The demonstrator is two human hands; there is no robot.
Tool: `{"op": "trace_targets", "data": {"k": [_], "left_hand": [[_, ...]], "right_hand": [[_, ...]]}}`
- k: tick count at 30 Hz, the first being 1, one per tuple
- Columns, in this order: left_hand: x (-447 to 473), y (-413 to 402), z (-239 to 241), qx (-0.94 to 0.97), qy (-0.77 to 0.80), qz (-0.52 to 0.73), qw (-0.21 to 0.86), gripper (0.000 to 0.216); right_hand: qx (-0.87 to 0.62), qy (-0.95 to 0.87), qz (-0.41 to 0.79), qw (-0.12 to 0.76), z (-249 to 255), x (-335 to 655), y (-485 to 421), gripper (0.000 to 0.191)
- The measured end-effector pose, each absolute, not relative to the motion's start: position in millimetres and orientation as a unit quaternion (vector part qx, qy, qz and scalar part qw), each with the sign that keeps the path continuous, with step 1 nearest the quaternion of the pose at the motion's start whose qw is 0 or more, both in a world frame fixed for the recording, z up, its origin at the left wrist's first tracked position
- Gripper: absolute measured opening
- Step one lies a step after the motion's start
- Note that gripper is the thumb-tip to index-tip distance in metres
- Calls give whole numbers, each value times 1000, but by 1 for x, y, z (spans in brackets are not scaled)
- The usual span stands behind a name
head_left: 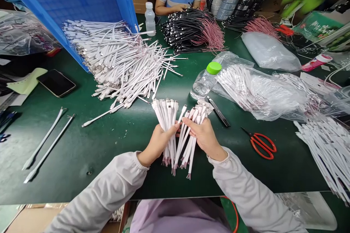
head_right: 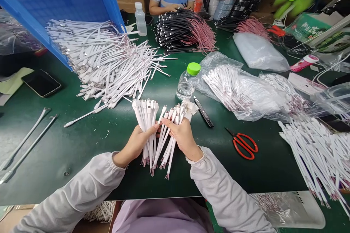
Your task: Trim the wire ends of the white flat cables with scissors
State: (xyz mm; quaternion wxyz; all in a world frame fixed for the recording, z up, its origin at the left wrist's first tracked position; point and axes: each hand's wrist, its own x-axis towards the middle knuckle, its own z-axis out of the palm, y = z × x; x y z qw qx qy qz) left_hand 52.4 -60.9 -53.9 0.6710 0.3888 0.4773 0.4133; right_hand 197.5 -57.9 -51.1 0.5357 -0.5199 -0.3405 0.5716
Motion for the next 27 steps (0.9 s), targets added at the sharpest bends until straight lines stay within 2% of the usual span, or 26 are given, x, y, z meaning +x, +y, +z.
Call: {"op": "trace_targets", "data": {"k": [7,24,27], "left_hand": [[52,-62,-50,404,483,402,664,32],[50,-62,-54,473,500,364,627,23],[50,-61,-53,482,488,363,630,21]], "right_hand": [[-489,-332,591,549,-55,200,-57,29],[-434,-291,659,541,-60,198,-56,28],[-434,-281,682,518,-57,199,-56,29]]}}
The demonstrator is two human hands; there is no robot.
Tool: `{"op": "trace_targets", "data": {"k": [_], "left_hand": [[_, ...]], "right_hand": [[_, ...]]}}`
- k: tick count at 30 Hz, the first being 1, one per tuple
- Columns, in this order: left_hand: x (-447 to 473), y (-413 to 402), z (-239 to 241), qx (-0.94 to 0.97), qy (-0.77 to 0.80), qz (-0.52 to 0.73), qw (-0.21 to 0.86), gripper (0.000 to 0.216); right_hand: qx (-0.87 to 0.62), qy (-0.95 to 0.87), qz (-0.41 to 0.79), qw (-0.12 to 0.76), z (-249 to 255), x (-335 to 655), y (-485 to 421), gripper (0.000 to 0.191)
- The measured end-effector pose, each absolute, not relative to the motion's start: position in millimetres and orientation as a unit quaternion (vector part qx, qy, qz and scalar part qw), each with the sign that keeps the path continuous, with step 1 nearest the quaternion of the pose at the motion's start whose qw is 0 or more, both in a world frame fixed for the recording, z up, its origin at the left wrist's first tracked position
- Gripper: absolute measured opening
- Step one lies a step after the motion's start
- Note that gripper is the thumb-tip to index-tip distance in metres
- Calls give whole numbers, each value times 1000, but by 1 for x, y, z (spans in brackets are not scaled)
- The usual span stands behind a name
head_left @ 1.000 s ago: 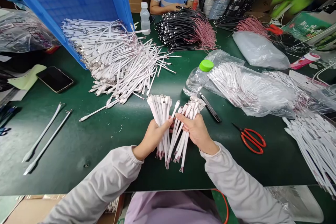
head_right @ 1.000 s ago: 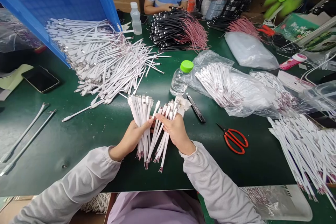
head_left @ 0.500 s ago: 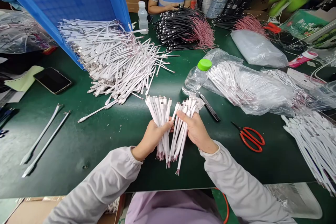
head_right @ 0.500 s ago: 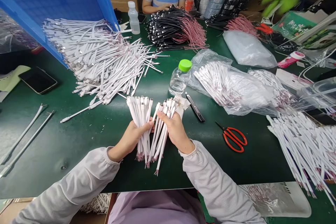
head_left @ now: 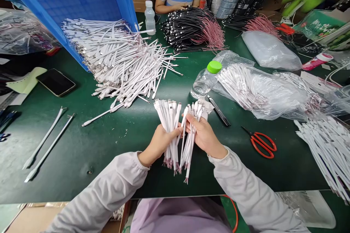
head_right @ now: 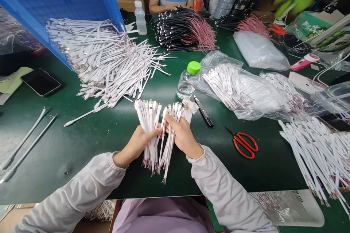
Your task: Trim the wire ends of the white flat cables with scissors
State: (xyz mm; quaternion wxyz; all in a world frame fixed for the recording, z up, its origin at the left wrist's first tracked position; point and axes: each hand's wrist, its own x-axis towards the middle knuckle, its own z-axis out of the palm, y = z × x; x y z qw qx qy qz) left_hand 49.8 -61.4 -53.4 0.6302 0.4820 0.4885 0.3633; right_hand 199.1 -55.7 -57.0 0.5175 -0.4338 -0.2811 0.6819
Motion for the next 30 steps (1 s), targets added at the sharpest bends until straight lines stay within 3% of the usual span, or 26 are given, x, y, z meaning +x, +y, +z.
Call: {"op": "trace_targets", "data": {"k": [4,7,11,18,22,30], "left_hand": [[50,-60,-51,440,463,383,668,32],[51,-59,-50,351,455,407,710,41],[51,-59,-49,316,458,405,726,37],[51,-60,-46,399,451,382,701,23],[51,-60,-50,418,436,382,700,25],[49,-61,-53,343,455,405,715,40]], "right_hand": [[-444,-271,714,469,-52,201,-56,36],[-467,-276,667,510,-51,201,-56,35],[-507,-331,570,556,-53,200,-56,32],[-419,-291,674,533,-53,197,-55,34],[-410,-279,711,499,-53,199,-53,34],[-448,-323,640,535,-58,199,-54,31]]}}
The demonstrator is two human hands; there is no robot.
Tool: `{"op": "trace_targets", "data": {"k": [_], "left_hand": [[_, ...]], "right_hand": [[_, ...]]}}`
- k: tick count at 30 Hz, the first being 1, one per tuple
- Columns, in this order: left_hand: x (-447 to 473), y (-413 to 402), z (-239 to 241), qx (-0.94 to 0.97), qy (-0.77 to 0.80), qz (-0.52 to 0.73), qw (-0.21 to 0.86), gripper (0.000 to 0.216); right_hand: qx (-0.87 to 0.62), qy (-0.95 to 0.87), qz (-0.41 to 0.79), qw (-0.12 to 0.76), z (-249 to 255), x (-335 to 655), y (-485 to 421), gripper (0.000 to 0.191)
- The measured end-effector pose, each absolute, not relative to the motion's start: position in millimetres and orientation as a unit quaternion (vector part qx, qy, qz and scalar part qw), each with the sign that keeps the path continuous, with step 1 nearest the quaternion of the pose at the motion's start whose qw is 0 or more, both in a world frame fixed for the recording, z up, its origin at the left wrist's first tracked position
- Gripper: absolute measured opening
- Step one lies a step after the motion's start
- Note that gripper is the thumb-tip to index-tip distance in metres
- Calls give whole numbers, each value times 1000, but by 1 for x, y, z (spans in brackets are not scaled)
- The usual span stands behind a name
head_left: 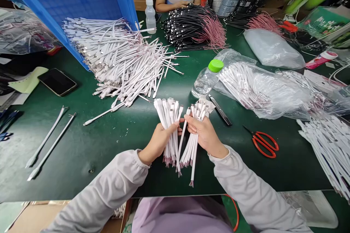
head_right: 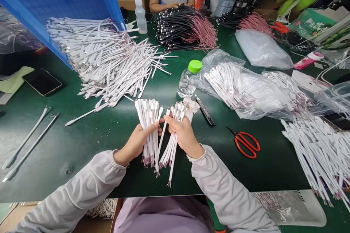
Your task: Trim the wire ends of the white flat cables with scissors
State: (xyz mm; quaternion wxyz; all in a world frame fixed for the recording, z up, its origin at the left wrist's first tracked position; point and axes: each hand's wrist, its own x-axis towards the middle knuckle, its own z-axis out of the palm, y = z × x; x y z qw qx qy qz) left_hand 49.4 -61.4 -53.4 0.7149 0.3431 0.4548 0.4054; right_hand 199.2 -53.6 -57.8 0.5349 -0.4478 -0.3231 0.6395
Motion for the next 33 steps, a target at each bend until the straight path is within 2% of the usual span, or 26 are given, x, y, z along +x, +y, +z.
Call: {"op": "trace_targets", "data": {"k": [5,10,16,20,24,26,29,33], "left_hand": [[49,-61,-54,340,447,402,723,33],[51,-61,-55,338,409,410,742,25],[51,-61,-56,321,387,416,758,31],[52,-62,-57,292,405,439,747,43],[52,-61,-55,295,438,453,718,40],[51,-60,-54,316,443,438,715,41],[49,-59,-51,332,435,417,725,41],[50,-58,-51,357,409,400,738,28]], "right_hand": [[-454,-303,637,545,-56,199,-55,29],[-415,-299,719,471,-54,204,-53,28],[-399,-337,737,429,-51,204,-52,31],[-444,-356,677,467,-56,202,-54,29],[-533,-385,546,519,-67,202,-54,29],[-532,-389,533,530,-69,201,-55,31],[-494,-335,591,543,-66,199,-55,33],[-419,-224,704,527,-60,199,-53,33]]}}
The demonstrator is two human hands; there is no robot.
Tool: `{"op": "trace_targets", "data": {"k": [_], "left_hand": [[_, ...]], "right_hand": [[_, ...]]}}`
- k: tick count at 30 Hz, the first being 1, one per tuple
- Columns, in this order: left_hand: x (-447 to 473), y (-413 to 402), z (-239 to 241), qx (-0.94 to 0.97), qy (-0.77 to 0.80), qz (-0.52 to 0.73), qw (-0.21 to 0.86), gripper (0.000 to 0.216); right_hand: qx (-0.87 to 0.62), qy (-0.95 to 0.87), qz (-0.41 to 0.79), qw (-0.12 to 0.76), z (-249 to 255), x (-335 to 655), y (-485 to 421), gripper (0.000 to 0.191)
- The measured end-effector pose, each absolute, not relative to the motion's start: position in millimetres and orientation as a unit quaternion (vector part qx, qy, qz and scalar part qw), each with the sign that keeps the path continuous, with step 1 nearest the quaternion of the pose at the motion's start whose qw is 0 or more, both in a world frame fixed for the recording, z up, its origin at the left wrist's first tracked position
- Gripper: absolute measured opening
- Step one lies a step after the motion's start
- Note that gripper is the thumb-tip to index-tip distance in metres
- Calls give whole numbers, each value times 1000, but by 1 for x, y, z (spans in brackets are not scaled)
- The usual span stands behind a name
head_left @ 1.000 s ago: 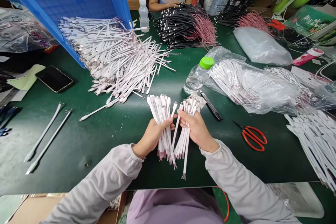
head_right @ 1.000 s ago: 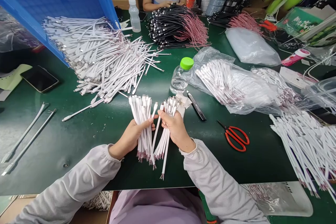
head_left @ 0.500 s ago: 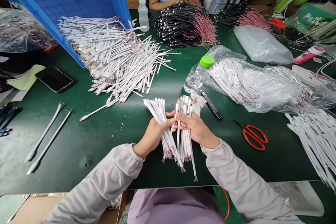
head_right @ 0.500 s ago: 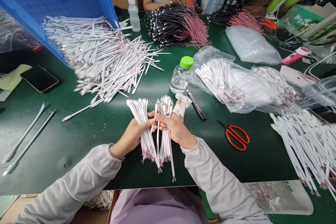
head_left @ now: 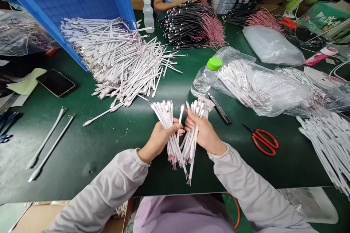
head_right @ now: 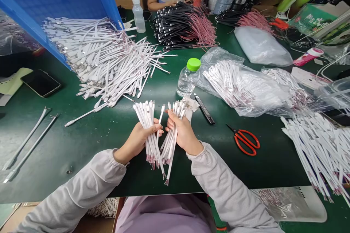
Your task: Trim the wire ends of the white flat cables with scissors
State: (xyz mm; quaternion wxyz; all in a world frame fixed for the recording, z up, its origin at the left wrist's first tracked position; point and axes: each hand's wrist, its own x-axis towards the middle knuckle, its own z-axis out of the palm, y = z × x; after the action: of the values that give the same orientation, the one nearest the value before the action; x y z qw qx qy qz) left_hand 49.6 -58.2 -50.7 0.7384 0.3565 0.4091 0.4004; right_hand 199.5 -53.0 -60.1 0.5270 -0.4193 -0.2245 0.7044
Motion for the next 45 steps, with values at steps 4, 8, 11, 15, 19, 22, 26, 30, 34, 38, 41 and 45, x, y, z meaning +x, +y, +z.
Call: {"op": "trace_targets", "data": {"k": [4,8,11,15,19,22,26,30,34,38,41,45], "left_hand": [[51,-59,-56,368,416,405,727,36],[53,-60,-58,347,452,414,710,47],[52,-60,-56,329,453,421,713,42],[49,-60,-55,352,479,396,700,37],[48,-60,-57,384,474,390,690,41],[49,-60,-58,409,470,387,680,45],[49,-61,-60,441,477,379,659,43],[49,-60,-62,473,481,390,627,37],[48,-60,-62,510,491,392,587,27],[49,-61,-59,516,493,393,580,27],[49,-63,-58,514,499,390,578,30],[48,-64,-60,538,504,383,557,35]], "right_hand": [[-399,-219,748,483,-59,201,-52,34],[-428,-244,702,514,-58,200,-53,33],[-453,-279,654,538,-56,198,-55,35],[-485,-305,621,535,-53,198,-57,31],[-451,-277,671,520,-55,200,-55,27],[-420,-255,711,502,-58,202,-54,26],[-421,-245,725,488,-59,203,-54,25],[-421,-242,740,465,-55,204,-55,25],[-429,-246,743,452,-53,203,-55,30],[-424,-246,740,460,-55,202,-55,31],[-456,-264,692,494,-56,201,-55,35],[-488,-300,640,512,-56,199,-56,33]]}}
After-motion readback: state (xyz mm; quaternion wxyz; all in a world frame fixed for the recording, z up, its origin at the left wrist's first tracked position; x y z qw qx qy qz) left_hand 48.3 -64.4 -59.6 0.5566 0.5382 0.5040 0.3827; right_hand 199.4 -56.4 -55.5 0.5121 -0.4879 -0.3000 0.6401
